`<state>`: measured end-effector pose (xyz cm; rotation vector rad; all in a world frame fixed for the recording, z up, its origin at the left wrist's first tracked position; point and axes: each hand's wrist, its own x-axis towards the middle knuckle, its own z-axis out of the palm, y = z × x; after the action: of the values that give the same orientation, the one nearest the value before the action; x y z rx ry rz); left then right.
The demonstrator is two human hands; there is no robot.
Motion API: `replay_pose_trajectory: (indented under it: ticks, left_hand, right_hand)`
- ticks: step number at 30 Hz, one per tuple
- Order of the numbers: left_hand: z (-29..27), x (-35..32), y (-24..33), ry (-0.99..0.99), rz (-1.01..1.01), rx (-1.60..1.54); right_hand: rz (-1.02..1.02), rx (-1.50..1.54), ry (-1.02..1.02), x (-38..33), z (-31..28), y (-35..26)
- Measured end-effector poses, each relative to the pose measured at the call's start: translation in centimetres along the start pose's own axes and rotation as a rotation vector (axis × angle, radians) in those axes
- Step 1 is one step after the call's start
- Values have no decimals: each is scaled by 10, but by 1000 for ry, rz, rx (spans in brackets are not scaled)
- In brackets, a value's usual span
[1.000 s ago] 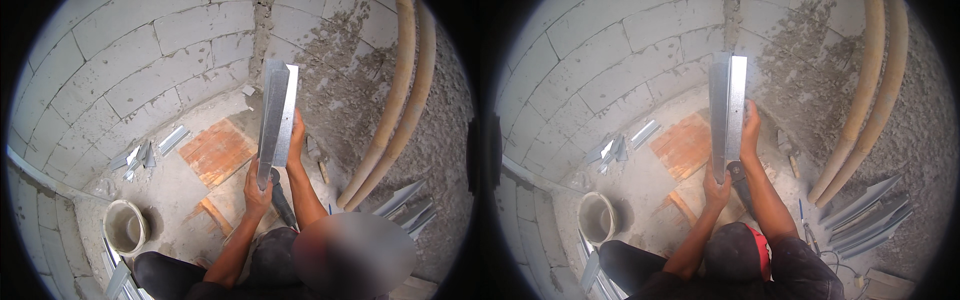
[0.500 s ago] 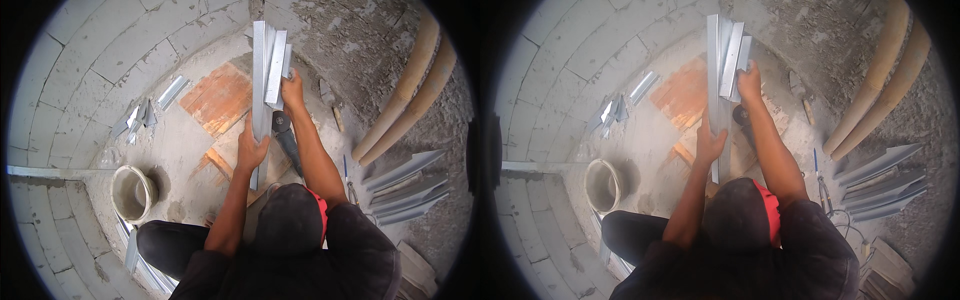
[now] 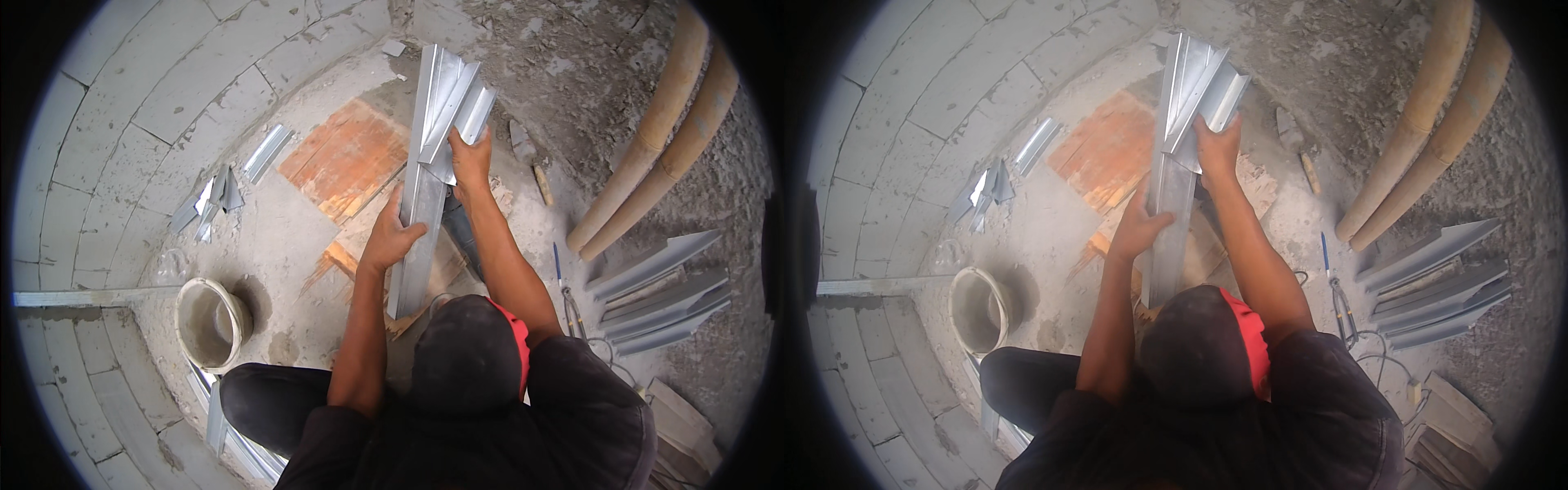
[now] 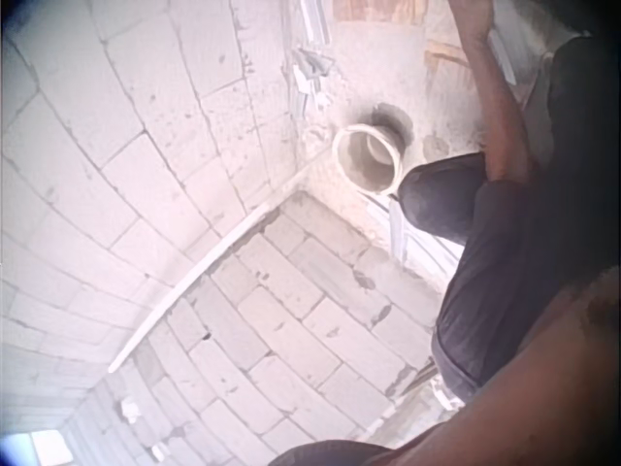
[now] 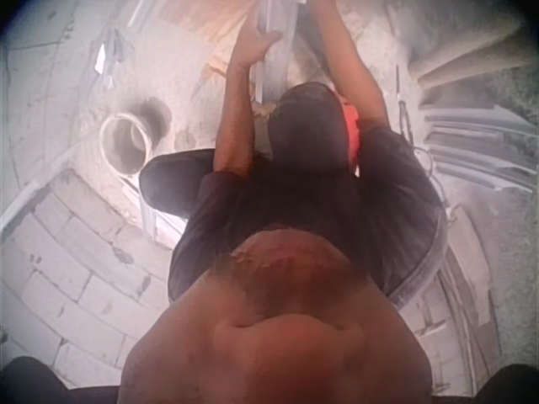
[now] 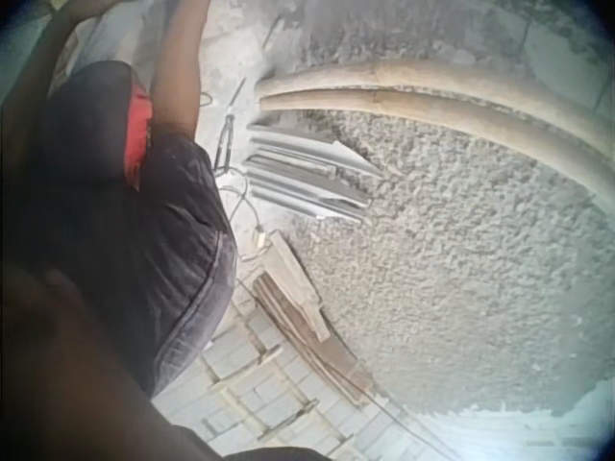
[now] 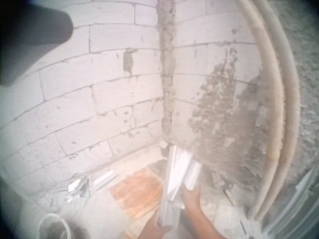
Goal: The person sits on the floor and uses an angle grinder to cut several metal profiles. They pick up a profile, position it, and cut it with the grinder, creating sparks. The cut pieces are then placed aside.
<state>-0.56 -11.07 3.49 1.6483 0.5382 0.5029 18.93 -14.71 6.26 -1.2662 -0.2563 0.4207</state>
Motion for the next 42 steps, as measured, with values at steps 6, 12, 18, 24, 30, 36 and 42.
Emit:
replay_pose_trajectory:
  ticks: [6, 12, 18, 24, 30, 36, 42]
  left_hand:
    - [14, 5, 25, 274, -22, 26]
    - [26, 1, 23, 542, 78, 160]
    - [31, -1, 32, 473, 37, 171]
    - [35, 3, 30, 515, 228, 161]
    - [33, 3, 27, 504, 208, 99]
    - [31, 3, 23, 503, 224, 80]
    - [22, 3, 16, 384, 109, 81]
  right_hand:
    - [-134, -76, 19, -40, 11, -9]
    - [-309, -181, -29, -59, 19, -24]
    - [-377, -189, -30, -67, 8, -43]
    - [-492, -199, -39, -69, 5, -61]
    - [-500, -202, -18, -71, 8, -60]
    - [-483, -195, -30, -69, 5, -61]
    - [-479, -291, 64, -47, -15, -75]
